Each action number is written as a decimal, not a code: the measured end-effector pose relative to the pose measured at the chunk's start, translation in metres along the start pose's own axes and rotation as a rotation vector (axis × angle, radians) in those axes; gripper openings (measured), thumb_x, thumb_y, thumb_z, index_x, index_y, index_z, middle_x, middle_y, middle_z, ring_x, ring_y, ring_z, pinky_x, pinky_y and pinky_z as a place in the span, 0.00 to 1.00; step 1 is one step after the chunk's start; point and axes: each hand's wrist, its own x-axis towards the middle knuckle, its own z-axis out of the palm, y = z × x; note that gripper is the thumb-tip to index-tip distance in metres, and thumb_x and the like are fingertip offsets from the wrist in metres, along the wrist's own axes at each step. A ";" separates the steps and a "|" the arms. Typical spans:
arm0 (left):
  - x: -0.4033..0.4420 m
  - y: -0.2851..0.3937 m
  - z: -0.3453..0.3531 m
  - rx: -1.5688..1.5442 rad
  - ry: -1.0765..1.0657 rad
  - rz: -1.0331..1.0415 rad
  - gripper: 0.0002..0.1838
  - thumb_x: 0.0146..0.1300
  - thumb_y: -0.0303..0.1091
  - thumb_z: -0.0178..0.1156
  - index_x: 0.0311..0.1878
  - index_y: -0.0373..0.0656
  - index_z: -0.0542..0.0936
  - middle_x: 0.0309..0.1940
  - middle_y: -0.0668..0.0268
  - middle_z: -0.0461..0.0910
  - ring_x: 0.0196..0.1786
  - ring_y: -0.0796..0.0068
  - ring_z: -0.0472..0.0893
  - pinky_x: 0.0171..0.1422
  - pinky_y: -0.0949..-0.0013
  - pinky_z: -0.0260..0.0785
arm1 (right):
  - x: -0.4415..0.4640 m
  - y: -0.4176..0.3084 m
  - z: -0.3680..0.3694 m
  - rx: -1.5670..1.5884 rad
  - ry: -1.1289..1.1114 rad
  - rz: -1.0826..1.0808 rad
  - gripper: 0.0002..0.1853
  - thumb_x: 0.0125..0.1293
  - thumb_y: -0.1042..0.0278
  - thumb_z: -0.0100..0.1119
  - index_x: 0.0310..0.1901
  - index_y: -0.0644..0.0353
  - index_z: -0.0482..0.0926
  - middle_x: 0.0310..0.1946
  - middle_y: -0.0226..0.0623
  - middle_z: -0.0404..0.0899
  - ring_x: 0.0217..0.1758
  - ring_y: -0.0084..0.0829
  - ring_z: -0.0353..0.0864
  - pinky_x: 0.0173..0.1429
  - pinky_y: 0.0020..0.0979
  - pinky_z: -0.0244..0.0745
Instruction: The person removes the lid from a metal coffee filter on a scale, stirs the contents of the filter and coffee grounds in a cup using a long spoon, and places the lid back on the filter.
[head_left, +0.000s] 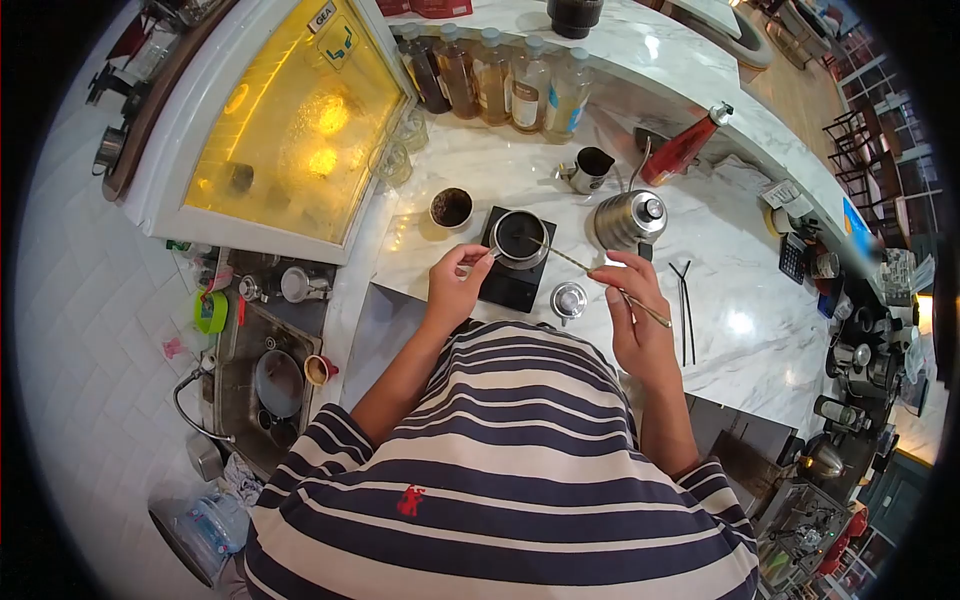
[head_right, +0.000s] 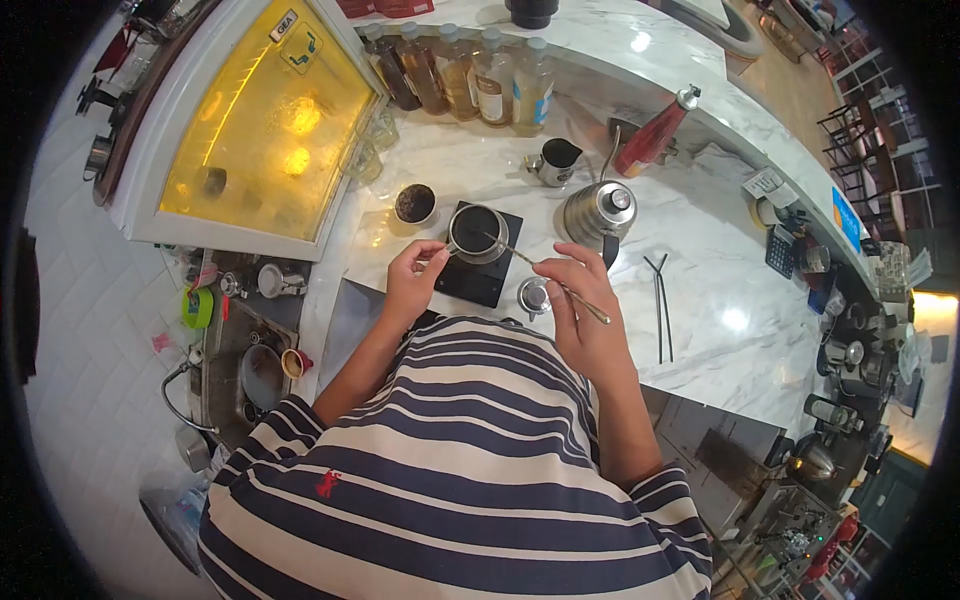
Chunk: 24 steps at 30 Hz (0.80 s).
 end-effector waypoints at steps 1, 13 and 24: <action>0.000 0.001 0.000 -0.011 -0.003 -0.016 0.12 0.69 0.38 0.70 0.49 0.42 0.86 0.39 0.68 0.89 0.43 0.78 0.84 0.48 0.69 0.70 | 0.001 0.001 0.002 -0.001 -0.002 -0.017 0.09 0.74 0.78 0.56 0.52 0.62 0.82 0.45 0.43 0.85 0.65 0.51 0.77 0.62 0.43 0.75; 0.005 0.006 -0.005 -0.044 -0.053 0.012 0.11 0.69 0.36 0.69 0.49 0.41 0.87 0.40 0.70 0.87 0.43 0.82 0.82 0.45 0.74 0.71 | 0.002 -0.002 -0.001 -0.028 -0.018 0.007 0.09 0.73 0.80 0.57 0.51 0.64 0.81 0.46 0.44 0.83 0.63 0.51 0.78 0.61 0.42 0.76; 0.014 0.007 -0.007 -0.045 -0.025 0.046 0.11 0.71 0.36 0.68 0.50 0.42 0.86 0.39 0.71 0.86 0.42 0.82 0.81 0.44 0.75 0.72 | 0.002 -0.008 -0.001 -0.056 0.024 0.061 0.09 0.76 0.77 0.55 0.51 0.63 0.84 0.47 0.44 0.85 0.62 0.45 0.81 0.57 0.37 0.77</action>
